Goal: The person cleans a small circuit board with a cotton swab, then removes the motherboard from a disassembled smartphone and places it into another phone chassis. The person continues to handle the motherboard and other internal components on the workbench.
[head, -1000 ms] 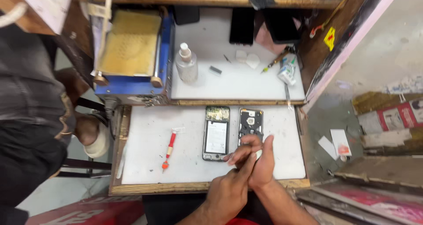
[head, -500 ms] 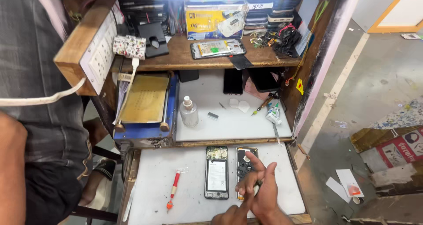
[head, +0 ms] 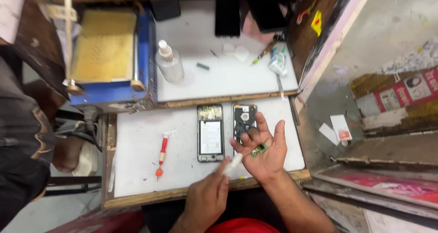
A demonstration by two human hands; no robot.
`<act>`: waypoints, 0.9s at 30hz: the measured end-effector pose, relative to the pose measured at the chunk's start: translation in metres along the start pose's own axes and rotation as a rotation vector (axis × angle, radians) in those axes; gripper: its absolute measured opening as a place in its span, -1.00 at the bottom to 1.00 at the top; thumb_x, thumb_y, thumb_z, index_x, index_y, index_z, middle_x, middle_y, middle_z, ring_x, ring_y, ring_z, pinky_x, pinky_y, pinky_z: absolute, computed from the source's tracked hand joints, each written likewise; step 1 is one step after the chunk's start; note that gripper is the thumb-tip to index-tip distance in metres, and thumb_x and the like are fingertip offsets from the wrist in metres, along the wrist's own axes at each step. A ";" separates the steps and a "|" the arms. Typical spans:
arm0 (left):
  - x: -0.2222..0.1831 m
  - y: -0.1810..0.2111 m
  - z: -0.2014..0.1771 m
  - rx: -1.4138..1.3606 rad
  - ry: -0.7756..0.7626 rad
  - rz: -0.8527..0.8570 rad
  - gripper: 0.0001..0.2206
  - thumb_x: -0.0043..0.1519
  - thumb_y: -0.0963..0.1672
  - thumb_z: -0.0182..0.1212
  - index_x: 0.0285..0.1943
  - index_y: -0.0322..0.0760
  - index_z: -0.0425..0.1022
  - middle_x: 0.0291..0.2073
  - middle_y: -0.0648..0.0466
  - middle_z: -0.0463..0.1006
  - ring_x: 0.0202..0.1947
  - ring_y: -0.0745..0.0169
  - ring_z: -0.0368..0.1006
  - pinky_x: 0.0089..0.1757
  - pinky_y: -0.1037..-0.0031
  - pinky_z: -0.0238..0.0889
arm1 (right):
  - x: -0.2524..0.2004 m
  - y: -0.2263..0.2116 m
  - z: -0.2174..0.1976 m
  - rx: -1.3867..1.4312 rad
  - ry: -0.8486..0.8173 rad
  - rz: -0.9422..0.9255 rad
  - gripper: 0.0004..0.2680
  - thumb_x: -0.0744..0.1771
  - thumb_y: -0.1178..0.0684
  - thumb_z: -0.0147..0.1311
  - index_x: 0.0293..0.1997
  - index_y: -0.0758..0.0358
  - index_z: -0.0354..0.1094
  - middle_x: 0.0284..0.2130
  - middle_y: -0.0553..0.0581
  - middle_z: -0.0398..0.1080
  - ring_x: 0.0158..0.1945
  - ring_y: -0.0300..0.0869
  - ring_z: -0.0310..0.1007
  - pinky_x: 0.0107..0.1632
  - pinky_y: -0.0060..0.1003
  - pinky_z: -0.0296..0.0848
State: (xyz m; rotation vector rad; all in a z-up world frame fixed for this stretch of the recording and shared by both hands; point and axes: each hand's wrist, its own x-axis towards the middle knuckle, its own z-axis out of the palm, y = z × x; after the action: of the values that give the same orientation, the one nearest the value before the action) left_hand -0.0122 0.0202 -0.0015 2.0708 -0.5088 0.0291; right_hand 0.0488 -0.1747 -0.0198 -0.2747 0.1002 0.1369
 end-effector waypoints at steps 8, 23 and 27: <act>0.024 0.005 0.010 0.012 0.163 -0.003 -0.80 0.21 -0.17 0.28 -0.01 -0.32 0.55 -0.37 -0.10 0.64 -0.40 -0.08 0.62 -0.37 0.26 0.45 | -0.012 0.043 0.013 -0.106 -0.132 0.046 -0.52 0.47 -0.44 -0.47 0.23 0.07 0.30 -0.04 0.22 0.51 0.32 0.14 0.29 0.43 0.40 0.09; 0.027 -0.013 -0.028 -0.237 0.002 -0.479 -0.74 0.31 -0.12 0.17 0.16 -0.26 0.50 -0.49 -0.13 0.62 -0.50 0.05 0.62 -0.40 0.31 0.41 | -0.031 0.014 -0.034 -0.693 0.124 0.185 -0.72 0.39 0.14 0.08 0.24 0.43 0.28 0.00 0.36 0.51 0.08 0.03 0.54 0.13 -0.09 0.55; 0.026 -0.057 -0.086 0.289 0.216 -0.430 -0.60 0.29 -0.18 0.11 0.35 -0.27 0.36 -0.37 -0.18 0.59 -0.40 -0.24 0.55 -0.35 0.12 0.42 | -0.019 -0.002 -0.028 -0.872 0.234 0.164 -0.69 0.37 0.15 0.06 0.27 0.35 0.26 -0.07 0.39 0.52 -0.07 0.04 0.60 -0.07 -0.16 0.60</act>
State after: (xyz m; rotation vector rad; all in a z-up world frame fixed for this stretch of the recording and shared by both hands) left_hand 0.0480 0.1075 0.0032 2.3852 0.0844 0.0758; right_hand 0.0278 -0.1866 -0.0439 -1.1550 0.2951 0.3082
